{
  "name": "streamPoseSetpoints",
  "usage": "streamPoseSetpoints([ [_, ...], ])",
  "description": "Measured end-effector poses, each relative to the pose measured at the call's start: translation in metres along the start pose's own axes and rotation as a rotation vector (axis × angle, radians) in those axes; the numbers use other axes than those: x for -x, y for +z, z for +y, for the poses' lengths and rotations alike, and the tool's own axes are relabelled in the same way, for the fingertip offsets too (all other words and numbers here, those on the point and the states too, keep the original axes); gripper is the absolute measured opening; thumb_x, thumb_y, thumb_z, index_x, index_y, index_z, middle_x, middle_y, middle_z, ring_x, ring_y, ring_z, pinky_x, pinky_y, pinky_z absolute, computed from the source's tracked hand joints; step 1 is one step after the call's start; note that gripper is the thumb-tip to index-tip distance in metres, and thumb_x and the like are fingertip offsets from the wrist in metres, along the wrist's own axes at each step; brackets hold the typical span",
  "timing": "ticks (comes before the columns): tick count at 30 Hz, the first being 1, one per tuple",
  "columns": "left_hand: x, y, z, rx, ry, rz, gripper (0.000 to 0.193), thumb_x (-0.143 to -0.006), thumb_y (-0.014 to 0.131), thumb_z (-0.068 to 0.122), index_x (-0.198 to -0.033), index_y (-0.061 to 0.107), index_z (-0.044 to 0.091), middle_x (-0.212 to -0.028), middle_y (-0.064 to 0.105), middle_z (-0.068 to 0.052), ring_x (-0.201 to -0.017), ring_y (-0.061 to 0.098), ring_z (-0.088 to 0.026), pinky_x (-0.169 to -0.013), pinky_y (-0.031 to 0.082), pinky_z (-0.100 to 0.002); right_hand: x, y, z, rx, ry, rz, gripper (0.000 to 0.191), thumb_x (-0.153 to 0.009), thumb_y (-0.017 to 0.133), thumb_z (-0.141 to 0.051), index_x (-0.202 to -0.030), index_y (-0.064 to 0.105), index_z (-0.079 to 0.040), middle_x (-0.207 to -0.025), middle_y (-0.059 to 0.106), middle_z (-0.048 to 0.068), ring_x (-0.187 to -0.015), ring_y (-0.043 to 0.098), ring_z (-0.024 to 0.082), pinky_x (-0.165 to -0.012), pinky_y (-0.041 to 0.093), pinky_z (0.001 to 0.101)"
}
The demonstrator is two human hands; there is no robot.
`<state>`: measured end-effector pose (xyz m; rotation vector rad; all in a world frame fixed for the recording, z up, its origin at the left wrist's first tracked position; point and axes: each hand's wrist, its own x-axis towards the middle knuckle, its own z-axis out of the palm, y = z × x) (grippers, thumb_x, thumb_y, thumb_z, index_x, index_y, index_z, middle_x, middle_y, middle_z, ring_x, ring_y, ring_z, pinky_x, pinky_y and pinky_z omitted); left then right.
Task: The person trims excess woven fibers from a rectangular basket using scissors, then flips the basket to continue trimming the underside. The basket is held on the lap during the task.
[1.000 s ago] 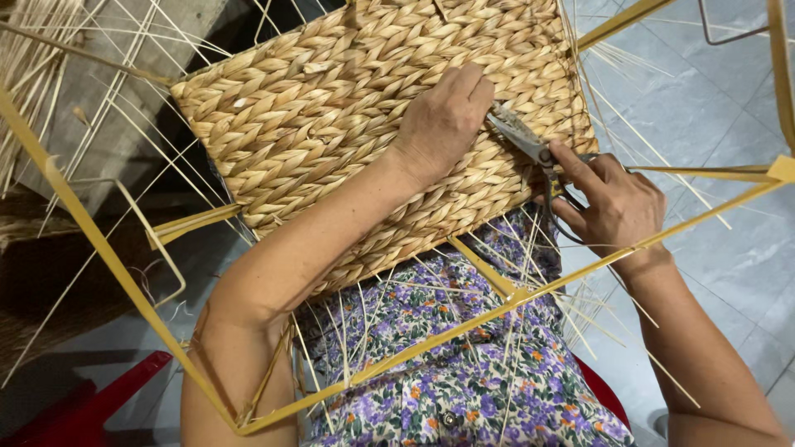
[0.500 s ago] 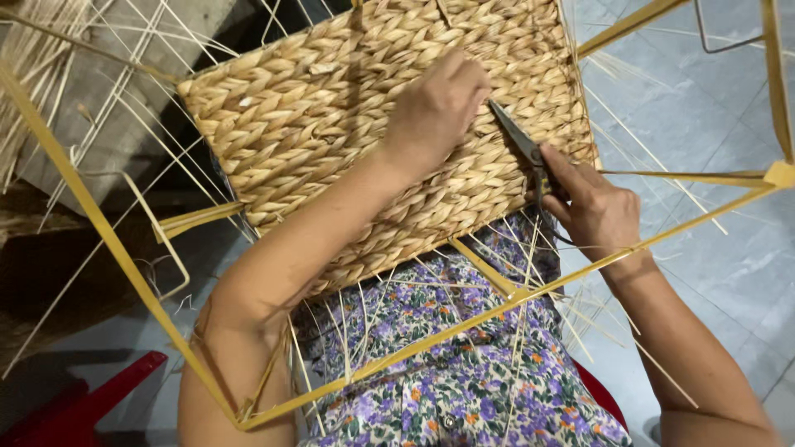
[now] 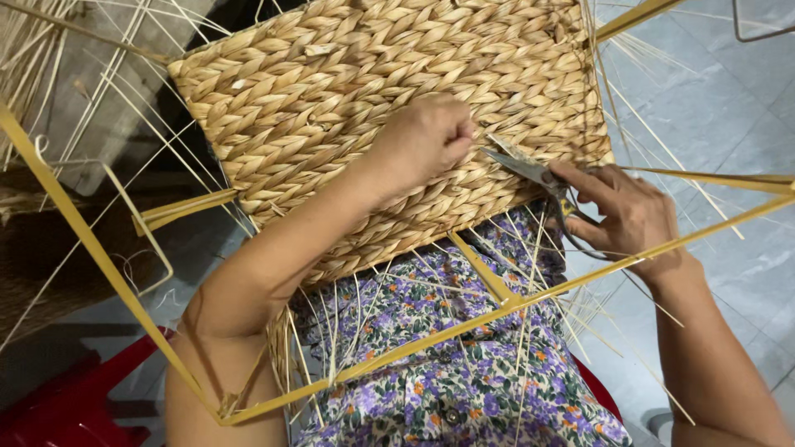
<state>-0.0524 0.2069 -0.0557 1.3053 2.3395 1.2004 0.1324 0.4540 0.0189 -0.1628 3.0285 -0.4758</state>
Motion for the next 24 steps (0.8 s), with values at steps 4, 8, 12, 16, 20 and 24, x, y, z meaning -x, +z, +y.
streamPoseSetpoints([
  [4,0.007,-0.020,-0.006,0.242,-0.212,-0.160,0.015,-0.094,0.070,0.012,-0.081,0.064,0.008,-0.080,0.067,0.000,-0.069,0.063,-0.009,-0.064,0.058,-0.024,-0.015,-0.008,-0.008,0.063,-0.043,-0.060,0.070,-0.075,0.081,-0.041,-0.141,0.063,-0.027,-0.100,0.069,0.007,-0.084,0.067,0.028,-0.071,0.054,0.0419],
  [8,0.010,-0.028,-0.002,0.287,-0.251,-0.164,0.015,-0.091,0.072,0.012,-0.079,0.064,0.008,-0.080,0.067,0.000,-0.067,0.062,-0.007,-0.062,0.057,-0.023,-0.029,-0.010,-0.015,0.096,-0.132,-0.083,0.071,-0.075,0.081,-0.039,-0.143,0.063,-0.029,-0.095,0.064,0.006,-0.084,0.067,0.026,-0.073,0.055,0.0409],
  [12,0.008,-0.027,0.001,0.291,-0.306,-0.161,0.015,-0.092,0.071,0.012,-0.080,0.064,0.009,-0.079,0.067,0.001,-0.066,0.060,-0.006,-0.061,0.057,-0.022,-0.035,-0.005,-0.016,0.165,-0.202,-0.074,0.073,-0.072,0.082,-0.036,-0.143,0.063,-0.029,-0.089,0.063,0.005,-0.078,0.067,0.025,-0.065,0.055,0.0404],
  [16,0.009,-0.024,-0.003,0.266,-0.269,-0.112,0.016,-0.091,0.074,0.012,-0.080,0.064,0.008,-0.080,0.066,0.001,-0.067,0.059,-0.006,-0.061,0.056,-0.022,-0.030,0.003,-0.014,0.125,-0.197,-0.044,0.074,-0.074,0.083,-0.035,-0.144,0.061,-0.028,-0.085,0.062,0.005,-0.070,0.066,0.025,-0.061,0.055,0.0403],
  [20,0.010,-0.025,-0.002,0.316,-0.224,-0.049,0.016,-0.093,0.074,0.012,-0.081,0.063,0.007,-0.081,0.066,0.001,-0.068,0.059,-0.006,-0.062,0.055,-0.023,-0.025,0.011,-0.012,0.111,-0.178,-0.040,0.074,-0.075,0.084,-0.031,-0.145,0.061,-0.029,-0.080,0.061,0.005,-0.066,0.065,0.025,-0.059,0.054,0.0399],
  [24,0.009,-0.039,-0.003,0.604,-0.435,-0.020,0.012,-0.099,0.064,0.018,-0.087,0.065,0.015,-0.086,0.071,0.005,-0.075,0.068,-0.001,-0.069,0.060,-0.021,-0.015,0.014,-0.007,0.102,-0.162,-0.008,0.071,-0.077,0.084,-0.029,-0.144,0.062,-0.028,-0.075,0.060,0.005,-0.064,0.063,0.025,-0.059,0.053,0.0414],
])
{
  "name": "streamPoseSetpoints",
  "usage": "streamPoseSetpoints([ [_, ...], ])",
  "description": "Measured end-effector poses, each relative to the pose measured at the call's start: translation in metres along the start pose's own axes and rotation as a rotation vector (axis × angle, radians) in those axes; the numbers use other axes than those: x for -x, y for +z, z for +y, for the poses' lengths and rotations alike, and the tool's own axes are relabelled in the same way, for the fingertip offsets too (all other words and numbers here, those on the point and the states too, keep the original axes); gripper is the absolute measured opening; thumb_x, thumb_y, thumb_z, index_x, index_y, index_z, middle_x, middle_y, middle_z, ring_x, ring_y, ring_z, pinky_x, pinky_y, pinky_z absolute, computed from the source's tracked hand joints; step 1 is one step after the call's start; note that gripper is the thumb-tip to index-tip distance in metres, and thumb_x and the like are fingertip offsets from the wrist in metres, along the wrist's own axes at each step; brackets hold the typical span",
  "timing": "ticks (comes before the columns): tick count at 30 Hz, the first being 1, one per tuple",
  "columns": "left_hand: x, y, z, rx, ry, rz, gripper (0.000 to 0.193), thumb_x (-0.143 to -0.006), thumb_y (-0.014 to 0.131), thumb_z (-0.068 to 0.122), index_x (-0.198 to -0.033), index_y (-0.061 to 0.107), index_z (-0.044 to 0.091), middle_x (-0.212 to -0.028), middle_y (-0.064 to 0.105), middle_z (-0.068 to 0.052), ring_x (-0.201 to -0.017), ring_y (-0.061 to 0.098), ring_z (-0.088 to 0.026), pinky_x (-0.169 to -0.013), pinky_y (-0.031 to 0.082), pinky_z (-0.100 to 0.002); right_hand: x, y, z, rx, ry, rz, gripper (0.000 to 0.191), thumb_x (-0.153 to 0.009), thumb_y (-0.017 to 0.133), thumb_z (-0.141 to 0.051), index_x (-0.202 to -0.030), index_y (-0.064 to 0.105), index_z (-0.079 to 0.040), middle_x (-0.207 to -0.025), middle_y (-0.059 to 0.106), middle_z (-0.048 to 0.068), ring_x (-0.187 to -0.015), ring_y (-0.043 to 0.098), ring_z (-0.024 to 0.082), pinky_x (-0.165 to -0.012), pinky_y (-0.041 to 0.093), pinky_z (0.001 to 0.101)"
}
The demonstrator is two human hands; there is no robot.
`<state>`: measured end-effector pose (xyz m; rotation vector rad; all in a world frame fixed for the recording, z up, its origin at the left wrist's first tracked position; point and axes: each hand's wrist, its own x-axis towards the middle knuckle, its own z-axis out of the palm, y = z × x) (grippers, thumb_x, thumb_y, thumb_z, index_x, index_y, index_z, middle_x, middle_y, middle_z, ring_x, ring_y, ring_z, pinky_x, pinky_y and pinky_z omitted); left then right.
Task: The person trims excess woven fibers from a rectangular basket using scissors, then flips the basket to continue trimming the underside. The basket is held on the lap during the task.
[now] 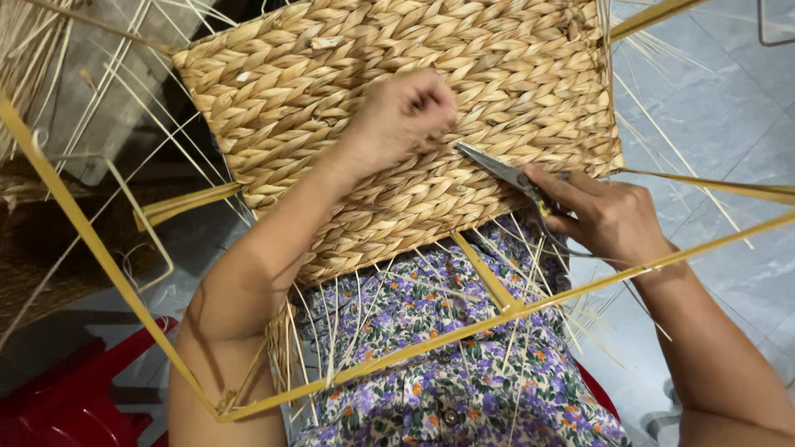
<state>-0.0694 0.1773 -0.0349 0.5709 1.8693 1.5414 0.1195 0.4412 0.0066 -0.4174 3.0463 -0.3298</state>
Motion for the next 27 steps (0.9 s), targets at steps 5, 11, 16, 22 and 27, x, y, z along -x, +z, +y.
streamPoseSetpoints([
  [5,0.000,-0.012,0.001,-0.021,-0.013,0.004,0.011,-0.100,0.066,0.012,-0.091,0.059,0.010,-0.090,0.070,0.000,-0.077,0.064,-0.006,-0.065,0.056,-0.022,0.037,0.006,0.005,-0.273,0.271,0.059,0.070,-0.076,0.086,-0.032,-0.141,0.062,-0.024,-0.079,0.060,0.004,-0.062,0.059,0.019,-0.057,0.048,0.0374],
  [11,0.006,0.003,-0.005,-0.051,0.128,-0.018,0.006,-0.099,0.060,0.010,-0.103,0.055,0.009,-0.091,0.067,-0.002,-0.083,0.069,-0.007,-0.072,0.059,-0.022,0.089,0.030,0.002,-0.237,0.532,0.143,0.074,-0.076,0.079,-0.020,-0.148,0.060,-0.023,-0.088,0.061,0.004,-0.068,0.058,0.019,-0.061,0.048,0.0352],
  [16,0.014,0.015,-0.002,-0.330,0.037,-0.002,0.016,-0.102,0.066,0.026,-0.100,0.063,0.010,-0.084,0.068,-0.003,-0.072,0.064,-0.014,-0.063,0.054,-0.028,0.104,0.036,-0.002,-0.084,0.567,0.149,0.075,-0.076,0.085,-0.029,-0.147,0.061,-0.023,-0.097,0.067,0.004,-0.076,0.065,0.021,-0.064,0.052,0.0366],
  [22,0.021,0.026,-0.001,-0.391,0.152,-0.029,0.018,-0.101,0.065,0.027,-0.100,0.067,0.009,-0.080,0.072,-0.003,-0.067,0.068,-0.013,-0.061,0.057,-0.032,0.084,0.034,0.008,0.029,0.453,0.170,0.072,-0.076,0.089,-0.037,-0.143,0.065,-0.023,-0.090,0.067,0.005,-0.071,0.065,0.025,-0.061,0.051,0.0395],
  [27,0.023,0.027,-0.007,-0.400,0.213,-0.006,0.017,-0.100,0.067,0.024,-0.100,0.068,0.007,-0.084,0.074,-0.004,-0.072,0.071,-0.014,-0.066,0.060,-0.033,0.072,0.032,0.017,0.066,0.332,0.157,0.073,-0.079,0.087,-0.030,-0.149,0.065,-0.028,-0.088,0.066,0.000,-0.067,0.060,0.022,-0.064,0.050,0.0378],
])
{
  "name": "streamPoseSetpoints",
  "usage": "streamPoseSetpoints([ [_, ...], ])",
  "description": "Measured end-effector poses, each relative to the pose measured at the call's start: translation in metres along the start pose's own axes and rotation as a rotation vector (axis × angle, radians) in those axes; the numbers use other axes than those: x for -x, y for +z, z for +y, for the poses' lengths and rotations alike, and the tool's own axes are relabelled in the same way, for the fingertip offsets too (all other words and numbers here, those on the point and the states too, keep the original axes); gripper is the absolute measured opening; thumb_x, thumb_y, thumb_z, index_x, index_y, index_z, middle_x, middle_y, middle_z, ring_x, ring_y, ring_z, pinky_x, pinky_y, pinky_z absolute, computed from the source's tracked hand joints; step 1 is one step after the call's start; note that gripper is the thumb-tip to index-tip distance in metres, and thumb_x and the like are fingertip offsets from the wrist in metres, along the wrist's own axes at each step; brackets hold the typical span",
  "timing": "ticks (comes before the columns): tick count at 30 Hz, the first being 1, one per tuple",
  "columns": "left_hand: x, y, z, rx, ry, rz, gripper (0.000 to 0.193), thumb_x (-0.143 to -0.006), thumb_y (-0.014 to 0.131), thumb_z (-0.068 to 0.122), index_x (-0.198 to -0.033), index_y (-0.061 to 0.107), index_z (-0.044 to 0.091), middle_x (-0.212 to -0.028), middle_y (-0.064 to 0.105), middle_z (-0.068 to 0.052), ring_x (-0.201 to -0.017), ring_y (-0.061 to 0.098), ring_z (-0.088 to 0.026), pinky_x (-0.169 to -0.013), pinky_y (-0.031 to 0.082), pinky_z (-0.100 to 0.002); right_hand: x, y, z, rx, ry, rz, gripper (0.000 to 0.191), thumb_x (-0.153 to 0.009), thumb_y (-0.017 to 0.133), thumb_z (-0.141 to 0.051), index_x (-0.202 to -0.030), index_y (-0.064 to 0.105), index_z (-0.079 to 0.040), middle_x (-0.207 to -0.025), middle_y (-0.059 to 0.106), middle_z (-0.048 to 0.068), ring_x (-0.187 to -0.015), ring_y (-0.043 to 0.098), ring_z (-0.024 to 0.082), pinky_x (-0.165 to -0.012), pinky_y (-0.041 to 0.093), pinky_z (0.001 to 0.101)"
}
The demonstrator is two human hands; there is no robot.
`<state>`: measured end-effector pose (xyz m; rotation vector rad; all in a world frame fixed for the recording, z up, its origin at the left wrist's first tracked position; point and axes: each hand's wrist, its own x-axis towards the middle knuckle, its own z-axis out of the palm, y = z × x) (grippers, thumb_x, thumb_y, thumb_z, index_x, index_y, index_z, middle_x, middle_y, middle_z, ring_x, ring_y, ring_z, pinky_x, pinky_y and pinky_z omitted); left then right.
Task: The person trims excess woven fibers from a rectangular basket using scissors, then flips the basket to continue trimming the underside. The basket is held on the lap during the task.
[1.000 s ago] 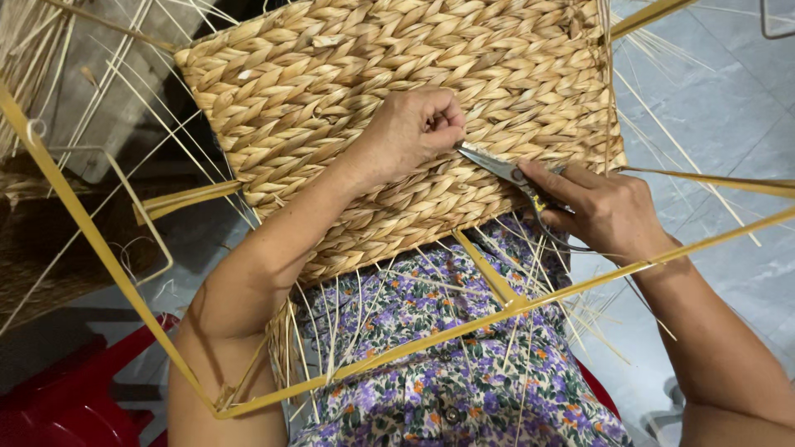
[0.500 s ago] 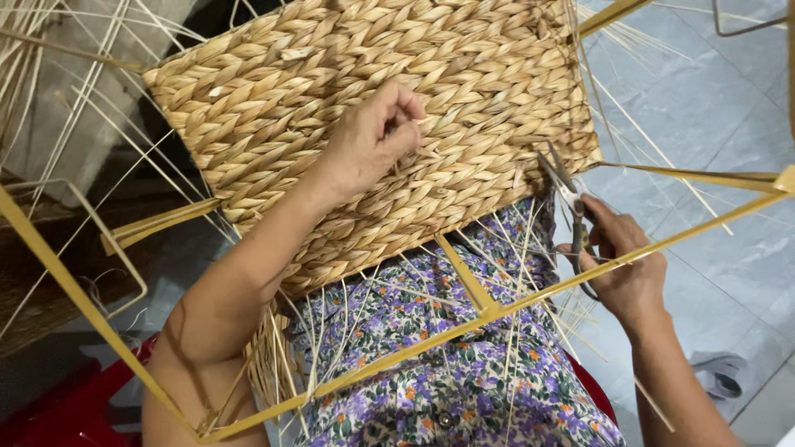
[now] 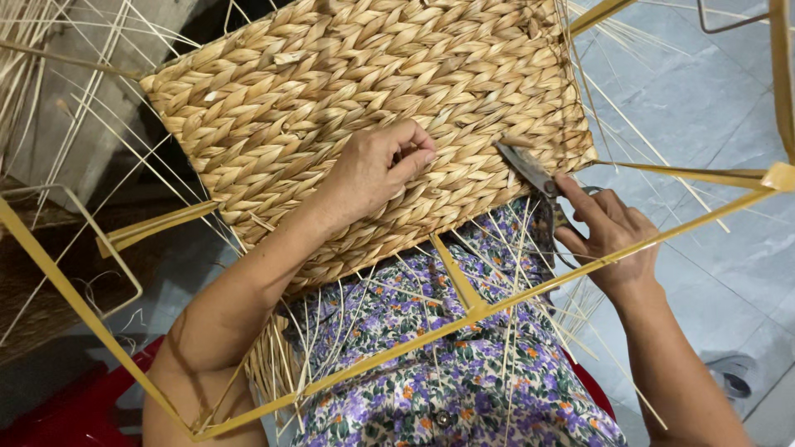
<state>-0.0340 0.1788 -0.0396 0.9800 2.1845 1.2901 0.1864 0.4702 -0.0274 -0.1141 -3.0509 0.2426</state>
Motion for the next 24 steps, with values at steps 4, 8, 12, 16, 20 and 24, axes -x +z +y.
streamPoseSetpoints([
  [4,-0.005,0.009,-0.006,-0.048,0.107,0.027,0.015,-0.102,0.067,0.021,-0.099,0.066,0.006,-0.083,0.074,-0.006,-0.071,0.071,-0.015,-0.064,0.060,-0.029,-0.003,0.000,-0.001,0.043,0.000,0.017,0.074,-0.078,0.088,-0.030,-0.148,0.065,-0.030,-0.088,0.066,-0.001,-0.066,0.058,0.021,-0.064,0.050,0.0368],
  [8,-0.013,0.022,-0.011,-0.083,0.169,0.018,0.016,-0.106,0.064,0.020,-0.099,0.064,0.005,-0.083,0.072,-0.008,-0.067,0.069,-0.015,-0.060,0.057,-0.026,-0.005,-0.001,-0.006,0.056,0.002,0.036,0.073,-0.078,0.089,-0.034,-0.146,0.064,-0.029,-0.087,0.064,0.000,-0.068,0.059,0.021,-0.065,0.050,0.0373],
  [12,-0.014,0.026,-0.012,-0.075,0.305,0.096,0.016,-0.104,0.064,0.021,-0.097,0.064,0.006,-0.086,0.073,-0.008,-0.070,0.069,-0.012,-0.062,0.060,-0.024,-0.008,-0.002,-0.011,0.040,0.027,0.017,0.077,-0.075,0.088,-0.036,-0.147,0.064,-0.030,-0.088,0.064,0.000,-0.069,0.061,0.020,-0.064,0.050,0.0368],
  [16,-0.009,0.016,-0.010,-0.062,0.164,0.022,0.016,-0.105,0.063,0.021,-0.099,0.065,0.007,-0.080,0.072,-0.006,-0.063,0.066,-0.012,-0.054,0.058,-0.025,-0.009,-0.001,-0.010,0.027,0.018,-0.022,0.078,-0.074,0.088,-0.033,-0.148,0.063,-0.029,-0.084,0.063,0.000,-0.068,0.063,0.020,-0.061,0.050,0.0365],
  [20,0.001,-0.007,-0.017,-0.055,0.068,0.064,0.015,-0.105,0.063,0.023,-0.101,0.066,0.009,-0.084,0.072,-0.004,-0.067,0.067,-0.011,-0.055,0.059,-0.025,-0.008,0.003,-0.005,-0.046,0.011,-0.029,0.077,-0.075,0.089,-0.028,-0.148,0.064,-0.026,-0.080,0.062,0.001,-0.067,0.062,0.020,-0.060,0.050,0.0381],
  [24,0.024,-0.026,-0.029,-0.071,-0.097,0.057,0.017,-0.106,0.062,0.029,-0.103,0.066,0.013,-0.083,0.071,-0.002,-0.066,0.068,-0.011,-0.056,0.059,-0.025,-0.006,0.007,-0.005,-0.164,0.023,-0.028,0.070,-0.083,0.086,-0.021,-0.150,0.064,-0.022,-0.082,0.063,0.002,-0.069,0.063,0.018,-0.063,0.051,0.0372],
])
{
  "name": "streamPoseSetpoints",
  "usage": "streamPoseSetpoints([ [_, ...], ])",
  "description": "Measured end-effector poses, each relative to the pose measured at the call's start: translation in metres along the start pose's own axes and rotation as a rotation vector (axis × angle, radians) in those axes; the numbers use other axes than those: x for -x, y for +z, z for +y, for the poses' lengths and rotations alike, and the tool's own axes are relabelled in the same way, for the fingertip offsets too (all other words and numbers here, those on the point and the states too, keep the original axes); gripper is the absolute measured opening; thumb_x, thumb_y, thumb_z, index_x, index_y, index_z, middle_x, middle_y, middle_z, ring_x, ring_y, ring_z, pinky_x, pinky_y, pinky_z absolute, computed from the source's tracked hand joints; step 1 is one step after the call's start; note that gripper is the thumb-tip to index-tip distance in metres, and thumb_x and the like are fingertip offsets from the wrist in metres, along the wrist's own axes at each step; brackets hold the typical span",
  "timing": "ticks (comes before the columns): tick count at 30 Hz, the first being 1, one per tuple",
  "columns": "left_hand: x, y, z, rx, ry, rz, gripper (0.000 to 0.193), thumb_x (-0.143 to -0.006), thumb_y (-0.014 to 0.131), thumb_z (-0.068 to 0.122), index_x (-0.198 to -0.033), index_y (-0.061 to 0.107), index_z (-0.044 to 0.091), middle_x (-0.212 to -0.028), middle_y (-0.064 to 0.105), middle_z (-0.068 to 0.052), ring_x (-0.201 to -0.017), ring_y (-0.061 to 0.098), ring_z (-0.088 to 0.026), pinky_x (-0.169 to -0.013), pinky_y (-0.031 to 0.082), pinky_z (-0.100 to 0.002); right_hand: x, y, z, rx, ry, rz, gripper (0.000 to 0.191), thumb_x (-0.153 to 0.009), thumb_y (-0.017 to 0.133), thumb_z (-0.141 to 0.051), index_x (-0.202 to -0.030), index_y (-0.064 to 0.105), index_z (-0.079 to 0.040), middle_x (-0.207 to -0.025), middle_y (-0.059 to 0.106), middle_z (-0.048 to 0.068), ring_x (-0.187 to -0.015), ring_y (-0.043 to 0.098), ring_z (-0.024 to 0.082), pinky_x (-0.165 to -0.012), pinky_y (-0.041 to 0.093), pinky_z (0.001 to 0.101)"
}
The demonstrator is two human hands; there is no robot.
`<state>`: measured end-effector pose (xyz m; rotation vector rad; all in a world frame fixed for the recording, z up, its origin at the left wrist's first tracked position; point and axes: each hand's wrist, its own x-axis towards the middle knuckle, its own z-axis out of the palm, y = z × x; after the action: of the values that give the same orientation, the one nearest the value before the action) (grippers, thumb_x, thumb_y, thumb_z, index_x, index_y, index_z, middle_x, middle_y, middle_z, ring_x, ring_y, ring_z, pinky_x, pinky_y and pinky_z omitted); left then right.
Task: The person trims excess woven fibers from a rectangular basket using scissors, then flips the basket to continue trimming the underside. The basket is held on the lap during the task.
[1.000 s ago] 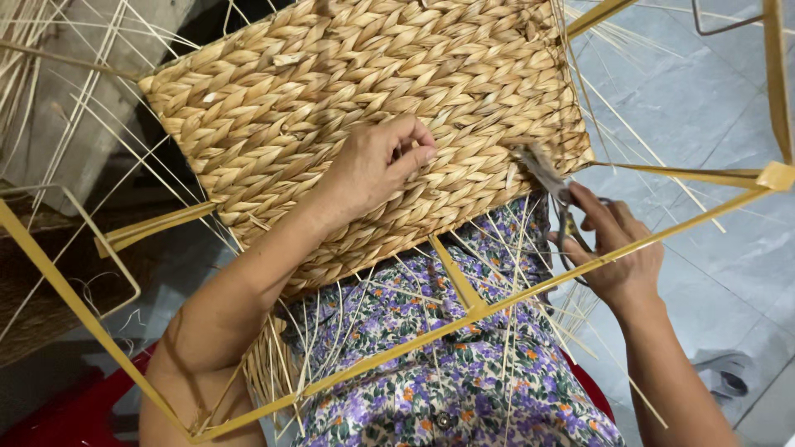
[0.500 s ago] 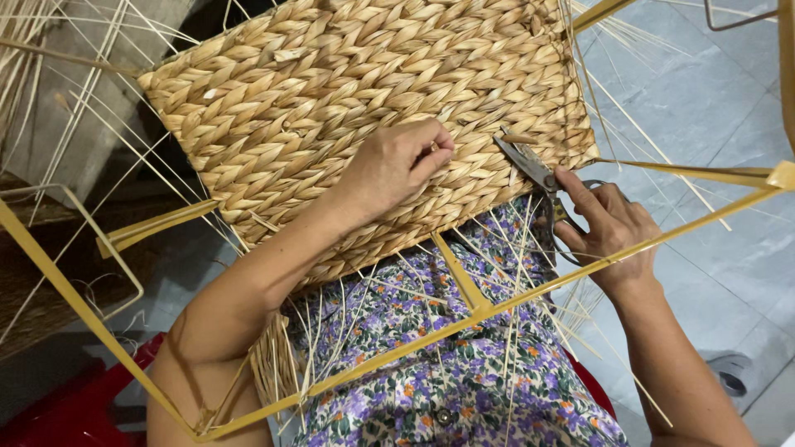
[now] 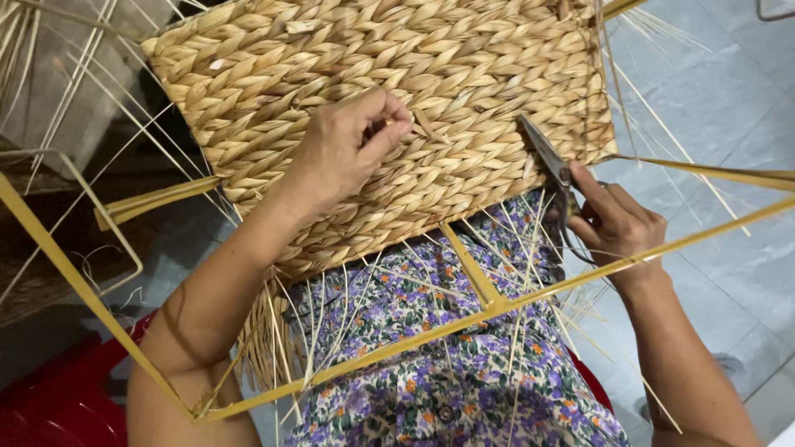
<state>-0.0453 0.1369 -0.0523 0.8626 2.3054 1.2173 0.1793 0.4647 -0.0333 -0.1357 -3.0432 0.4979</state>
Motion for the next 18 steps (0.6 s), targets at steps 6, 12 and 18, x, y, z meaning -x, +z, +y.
streamPoseSetpoints([
  [6,0.014,0.021,-0.006,-0.082,0.433,0.000,0.014,-0.101,0.071,0.025,-0.107,0.071,0.013,-0.092,0.070,-0.004,-0.081,0.069,-0.013,-0.071,0.061,-0.025,-0.004,-0.016,-0.003,-0.074,-0.006,-0.103,0.064,-0.080,0.082,-0.034,-0.141,0.066,-0.023,-0.090,0.064,0.005,-0.068,0.061,0.021,-0.062,0.051,0.0361],
  [12,-0.005,0.055,-0.006,-0.296,0.639,-0.014,0.020,-0.097,0.073,0.025,-0.100,0.067,0.007,-0.084,0.059,-0.003,-0.076,0.059,-0.015,-0.062,0.056,-0.026,-0.025,-0.037,-0.009,0.068,-0.208,-0.225,0.067,-0.082,0.075,-0.045,-0.147,0.061,-0.033,-0.087,0.064,0.001,-0.079,0.064,0.023,-0.074,0.053,0.0403],
  [18,0.007,0.056,-0.009,-0.322,0.593,-0.038,0.022,-0.104,0.068,0.020,-0.088,0.059,0.007,-0.078,0.052,-0.002,-0.070,0.055,-0.013,-0.060,0.053,-0.030,-0.054,-0.044,-0.022,0.284,-0.278,-0.376,0.070,-0.074,0.084,-0.046,-0.140,0.062,-0.039,-0.082,0.062,0.005,-0.070,0.063,0.026,-0.067,0.054,0.0413],
])
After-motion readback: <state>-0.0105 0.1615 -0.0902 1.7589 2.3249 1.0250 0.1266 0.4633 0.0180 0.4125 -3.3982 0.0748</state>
